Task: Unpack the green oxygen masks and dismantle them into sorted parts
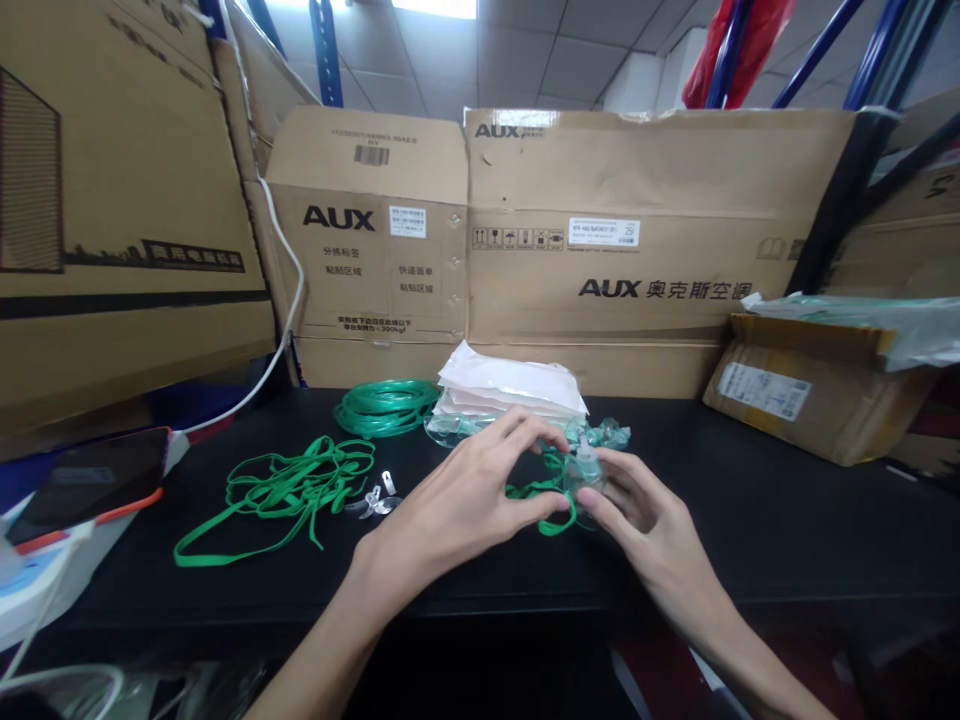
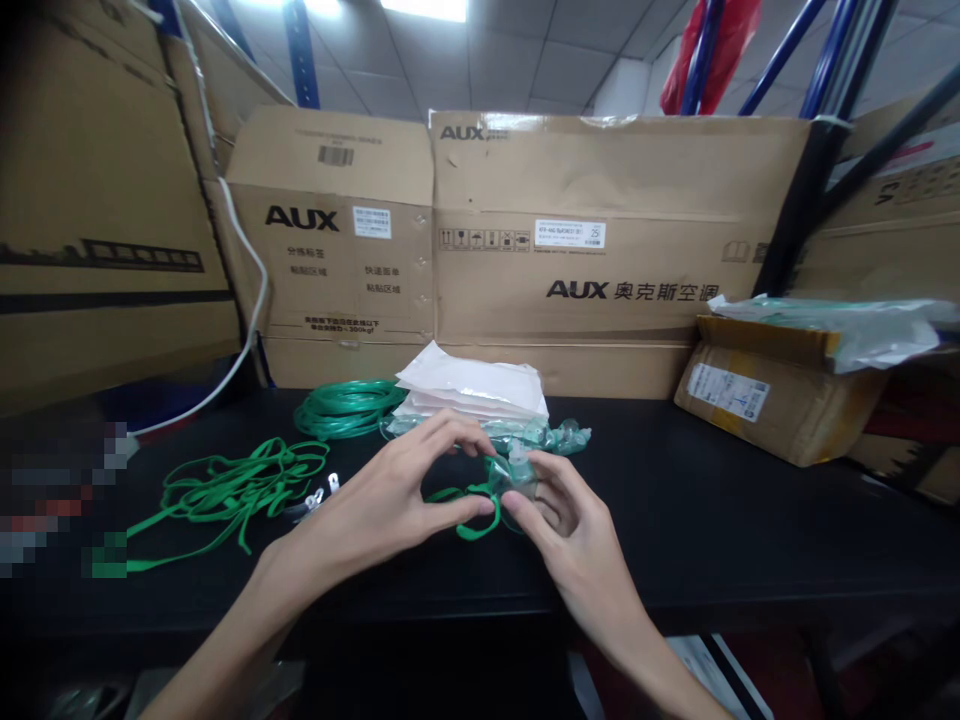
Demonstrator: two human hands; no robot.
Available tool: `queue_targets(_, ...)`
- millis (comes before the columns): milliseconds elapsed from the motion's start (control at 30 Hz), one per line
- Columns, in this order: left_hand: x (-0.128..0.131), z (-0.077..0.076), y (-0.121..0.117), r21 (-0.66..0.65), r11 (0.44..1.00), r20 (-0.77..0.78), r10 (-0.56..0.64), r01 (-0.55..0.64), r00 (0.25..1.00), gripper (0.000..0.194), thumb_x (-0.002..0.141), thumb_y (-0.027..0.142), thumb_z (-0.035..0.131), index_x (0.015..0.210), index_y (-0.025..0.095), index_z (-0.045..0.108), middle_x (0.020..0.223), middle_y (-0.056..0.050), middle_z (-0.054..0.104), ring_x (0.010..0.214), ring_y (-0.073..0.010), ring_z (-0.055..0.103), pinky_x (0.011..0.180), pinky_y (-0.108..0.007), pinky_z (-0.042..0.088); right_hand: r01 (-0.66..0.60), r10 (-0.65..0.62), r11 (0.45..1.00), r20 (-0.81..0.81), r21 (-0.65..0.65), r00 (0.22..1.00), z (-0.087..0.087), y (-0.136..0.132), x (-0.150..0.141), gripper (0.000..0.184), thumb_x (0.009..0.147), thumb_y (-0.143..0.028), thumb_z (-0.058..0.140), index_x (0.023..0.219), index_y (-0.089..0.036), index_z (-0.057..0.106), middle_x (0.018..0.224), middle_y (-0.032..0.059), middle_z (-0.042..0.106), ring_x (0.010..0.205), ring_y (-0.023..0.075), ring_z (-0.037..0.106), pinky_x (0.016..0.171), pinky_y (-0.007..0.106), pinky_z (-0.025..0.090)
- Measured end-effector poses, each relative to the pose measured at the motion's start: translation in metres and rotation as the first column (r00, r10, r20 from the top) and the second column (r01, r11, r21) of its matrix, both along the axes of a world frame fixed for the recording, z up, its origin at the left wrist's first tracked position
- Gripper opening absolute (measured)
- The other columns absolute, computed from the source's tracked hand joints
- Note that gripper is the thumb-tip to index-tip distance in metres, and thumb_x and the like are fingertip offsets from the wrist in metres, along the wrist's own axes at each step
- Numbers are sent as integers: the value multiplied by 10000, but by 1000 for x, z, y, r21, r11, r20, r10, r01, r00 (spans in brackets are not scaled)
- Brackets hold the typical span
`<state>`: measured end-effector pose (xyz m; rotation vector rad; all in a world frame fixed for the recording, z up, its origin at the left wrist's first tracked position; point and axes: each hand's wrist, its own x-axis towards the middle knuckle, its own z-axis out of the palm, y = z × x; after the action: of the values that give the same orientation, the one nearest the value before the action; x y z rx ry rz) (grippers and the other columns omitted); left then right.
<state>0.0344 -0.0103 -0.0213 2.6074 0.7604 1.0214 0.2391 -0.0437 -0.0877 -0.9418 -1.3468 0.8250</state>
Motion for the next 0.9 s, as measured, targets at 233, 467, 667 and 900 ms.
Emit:
queue_targets(233,-5,1,-1,-106,993,-57,41,-47,997,214,931,245,710,1123,275,622,1039,53,695,985,-154,651,874,-274,476,-26,19,999,219,31,976,4,-2,0,295,874,-420,729,1101,-234,704,1087,54,728,1019,247,721,908,364,596)
queue_targets(467,-9,-3,1,-160,982,-170,70,-98,983,217,851,325,804,1012,262,673,971,38,715,936,-183,666,797,-273,485,17,-45,997,400,74,915,-12,6,3,311,899,-491,683,1126,-283,729,1078,37,767,1017,259,742,911,370,609)
queue_targets(667,-15,-1,1,-209,972,-204,62,-105,977,190,874,354,776,1028,266,709,981,22,735,947,-191,680,821,-274,492,-23,-46,990,469,139,882,-23,13,5,321,911,-442,690,1185,-278,722,1151,56,778,1057,276,747,906,367,623)
queue_targets(900,-61,42,34,-6,953,-351,282,-303,893,190,991,375,585,989,254,732,1026,7,765,946,-180,700,847,-279,495,-30,-131,958,530,284,838,-15,8,-1,233,927,-366,678,1143,-298,734,1114,45,778,1003,249,754,849,318,620)
